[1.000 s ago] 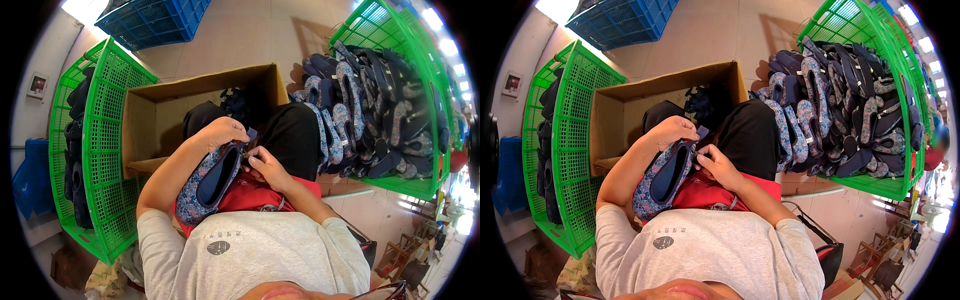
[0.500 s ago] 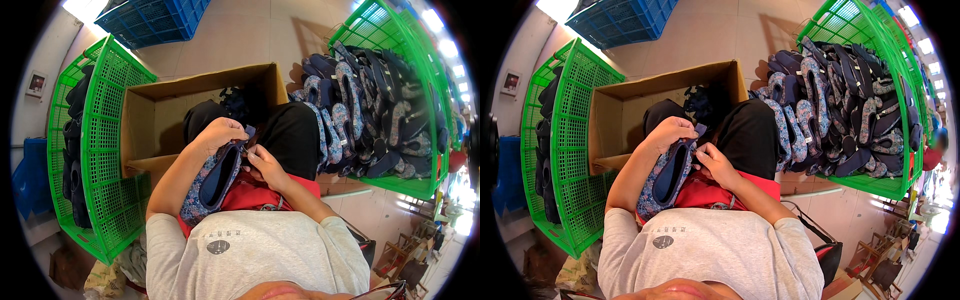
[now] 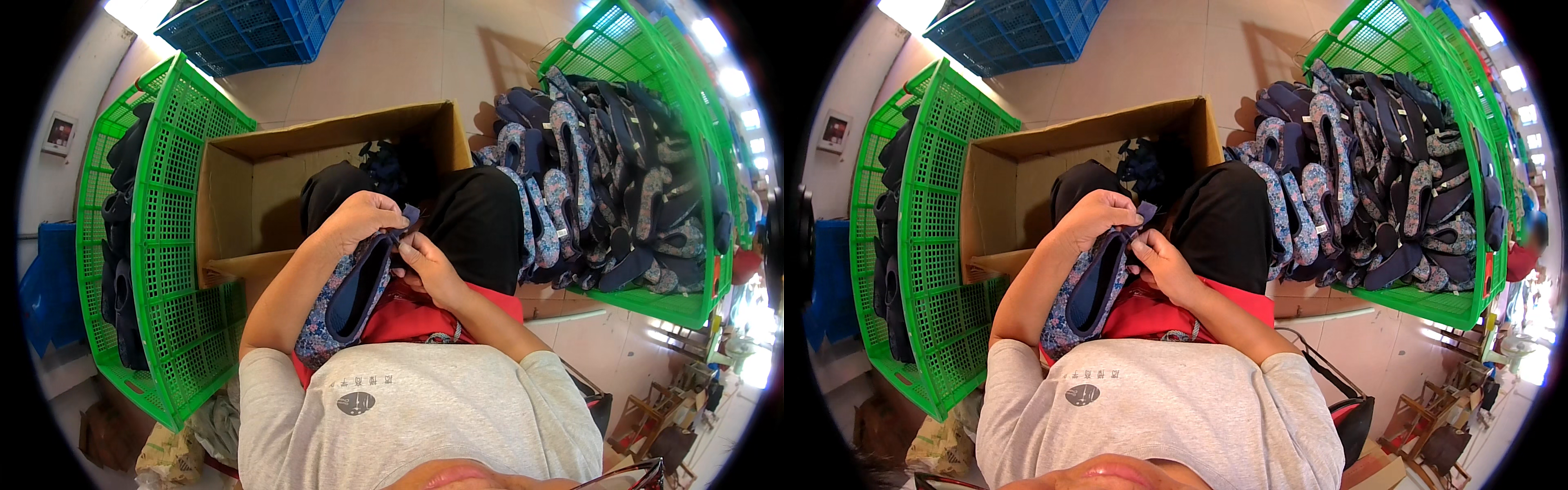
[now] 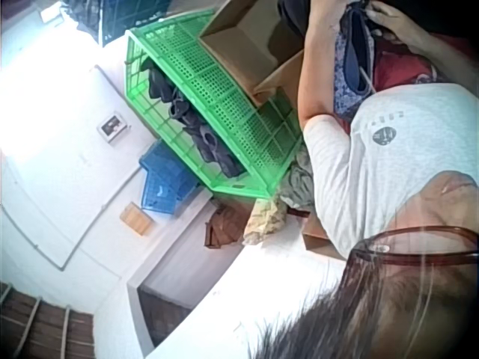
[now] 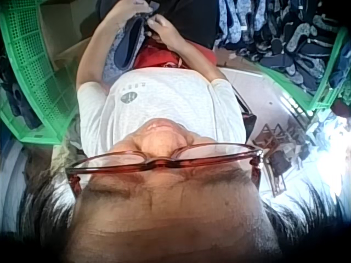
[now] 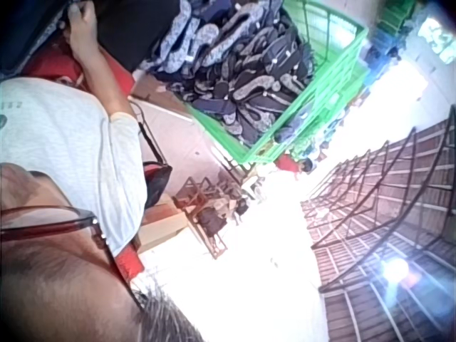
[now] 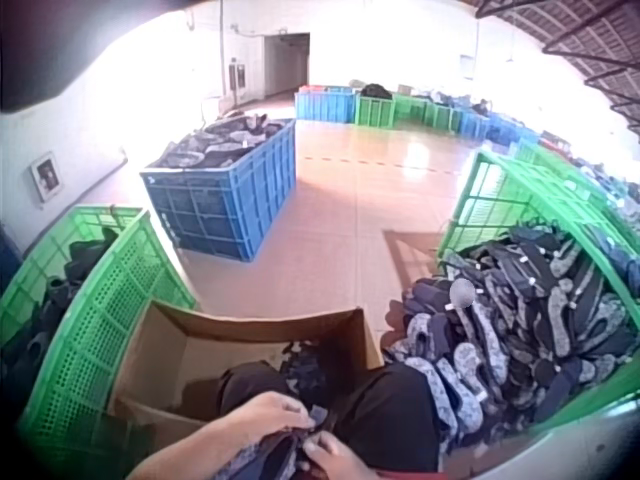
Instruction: The person sits on the floor and uses a small blade to trim loose threads and fabric edges from the straps of floral-patterned slippers. They pick up slippers from a green basket, trim the edges, and place them into a cardboard box.
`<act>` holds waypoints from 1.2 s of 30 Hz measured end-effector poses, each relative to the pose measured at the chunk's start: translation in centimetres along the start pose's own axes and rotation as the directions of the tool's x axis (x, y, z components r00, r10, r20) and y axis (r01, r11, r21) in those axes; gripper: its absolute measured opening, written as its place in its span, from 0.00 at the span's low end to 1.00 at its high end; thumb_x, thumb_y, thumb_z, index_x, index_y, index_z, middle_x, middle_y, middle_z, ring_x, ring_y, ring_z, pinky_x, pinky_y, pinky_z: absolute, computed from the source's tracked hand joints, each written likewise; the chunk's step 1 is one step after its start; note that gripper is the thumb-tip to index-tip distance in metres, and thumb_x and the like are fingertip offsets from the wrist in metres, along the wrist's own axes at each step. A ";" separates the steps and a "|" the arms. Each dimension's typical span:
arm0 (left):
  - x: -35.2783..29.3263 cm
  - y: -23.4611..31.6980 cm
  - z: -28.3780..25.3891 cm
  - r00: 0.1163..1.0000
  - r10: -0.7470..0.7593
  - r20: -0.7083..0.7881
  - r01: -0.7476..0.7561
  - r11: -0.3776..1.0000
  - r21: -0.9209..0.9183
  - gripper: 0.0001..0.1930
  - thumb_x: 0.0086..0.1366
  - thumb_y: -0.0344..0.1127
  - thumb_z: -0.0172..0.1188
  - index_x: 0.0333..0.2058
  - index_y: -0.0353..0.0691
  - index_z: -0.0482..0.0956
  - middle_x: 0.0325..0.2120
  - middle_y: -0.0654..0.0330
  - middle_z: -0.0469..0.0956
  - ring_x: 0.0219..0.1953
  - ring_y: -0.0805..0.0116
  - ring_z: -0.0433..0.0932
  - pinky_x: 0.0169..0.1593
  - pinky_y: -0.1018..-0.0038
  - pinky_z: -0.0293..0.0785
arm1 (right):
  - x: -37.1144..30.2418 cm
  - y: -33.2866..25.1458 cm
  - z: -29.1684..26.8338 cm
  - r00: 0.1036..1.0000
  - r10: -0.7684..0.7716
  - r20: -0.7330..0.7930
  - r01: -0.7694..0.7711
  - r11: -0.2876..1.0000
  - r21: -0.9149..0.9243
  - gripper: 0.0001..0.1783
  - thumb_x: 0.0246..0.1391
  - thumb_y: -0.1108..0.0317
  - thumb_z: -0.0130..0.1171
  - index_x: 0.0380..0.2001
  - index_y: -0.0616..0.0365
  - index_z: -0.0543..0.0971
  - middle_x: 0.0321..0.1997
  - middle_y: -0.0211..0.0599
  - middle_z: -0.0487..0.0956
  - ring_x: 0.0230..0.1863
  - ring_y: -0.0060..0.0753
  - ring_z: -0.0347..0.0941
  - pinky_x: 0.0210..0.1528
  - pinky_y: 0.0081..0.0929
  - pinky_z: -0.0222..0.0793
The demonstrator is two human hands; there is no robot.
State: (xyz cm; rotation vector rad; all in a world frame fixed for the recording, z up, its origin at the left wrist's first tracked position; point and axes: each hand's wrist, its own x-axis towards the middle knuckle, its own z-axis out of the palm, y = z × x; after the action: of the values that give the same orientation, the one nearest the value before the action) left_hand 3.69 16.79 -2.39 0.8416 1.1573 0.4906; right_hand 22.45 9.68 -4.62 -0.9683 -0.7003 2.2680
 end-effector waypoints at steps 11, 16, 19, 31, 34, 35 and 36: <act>0.3 0.0 0.0 1.000 -0.008 0.008 0.008 1.000 -0.004 0.05 0.56 0.28 0.65 0.22 0.37 0.82 0.19 0.68 0.75 0.24 0.80 0.68 0.31 0.80 0.64 | 0.6 0.2 -0.3 1.000 -0.017 0.015 0.018 1.000 -0.020 0.11 0.70 0.57 0.50 0.42 0.52 0.68 0.28 0.31 0.72 0.16 0.12 0.50 0.18 0.13 0.45; 0.4 -0.1 0.1 1.000 0.004 0.008 -0.004 1.000 -0.008 0.05 0.56 0.28 0.65 0.22 0.37 0.82 0.19 0.68 0.75 0.24 0.80 0.68 0.32 0.80 0.63 | 0.7 0.3 -0.5 0.999 -0.030 0.014 0.030 0.999 -0.021 0.11 0.70 0.57 0.51 0.41 0.52 0.68 0.28 0.31 0.72 0.16 0.12 0.50 0.18 0.13 0.45; 0.4 -0.2 0.1 1.000 0.003 0.010 -0.003 1.000 -0.009 0.05 0.56 0.28 0.65 0.22 0.37 0.82 0.19 0.68 0.75 0.24 0.80 0.68 0.32 0.81 0.63 | 0.9 0.6 -0.9 0.998 -0.042 0.039 0.044 0.998 -0.055 0.12 0.70 0.55 0.50 0.45 0.51 0.68 0.29 0.32 0.72 0.17 0.12 0.51 0.18 0.11 0.45; 0.6 -0.3 0.0 1.000 -0.001 -0.012 0.001 1.000 0.014 0.05 0.56 0.28 0.65 0.22 0.38 0.81 0.19 0.68 0.75 0.24 0.80 0.68 0.32 0.81 0.63 | 1.0 0.3 -0.3 0.996 -0.085 -0.004 0.085 0.996 -0.027 0.10 0.69 0.59 0.53 0.39 0.52 0.70 0.29 0.24 0.68 0.23 0.13 0.60 0.21 0.11 0.50; 0.8 -0.6 -0.1 1.000 0.004 -0.008 -0.004 1.000 0.006 0.05 0.56 0.29 0.65 0.22 0.38 0.81 0.19 0.68 0.75 0.24 0.80 0.68 0.32 0.81 0.62 | 1.1 0.2 -0.3 0.997 -0.082 -0.002 0.082 0.996 -0.027 0.09 0.69 0.59 0.53 0.39 0.52 0.70 0.30 0.23 0.68 0.23 0.12 0.59 0.21 0.11 0.50; 0.8 -0.6 -0.1 1.000 0.007 -0.008 -0.006 1.000 0.009 0.05 0.56 0.29 0.65 0.22 0.38 0.81 0.19 0.68 0.75 0.24 0.80 0.68 0.32 0.81 0.62 | 1.2 0.3 -0.4 0.997 -0.081 0.002 0.081 0.996 -0.027 0.09 0.69 0.59 0.53 0.39 0.52 0.70 0.30 0.23 0.68 0.23 0.12 0.59 0.21 0.11 0.50; 0.9 -0.6 -0.2 1.000 0.009 -0.006 -0.009 1.000 0.012 0.05 0.56 0.29 0.65 0.22 0.38 0.81 0.19 0.68 0.75 0.24 0.79 0.68 0.32 0.81 0.62 | 1.2 0.4 -0.6 0.997 -0.081 0.004 0.081 0.996 -0.027 0.09 0.69 0.60 0.53 0.39 0.52 0.70 0.30 0.22 0.68 0.23 0.12 0.59 0.21 0.11 0.50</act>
State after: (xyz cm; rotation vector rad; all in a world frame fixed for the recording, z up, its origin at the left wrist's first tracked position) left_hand 3.80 17.08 -3.43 0.8565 1.1630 0.4941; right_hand 22.08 10.35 -5.83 -0.9329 -0.7596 2.1947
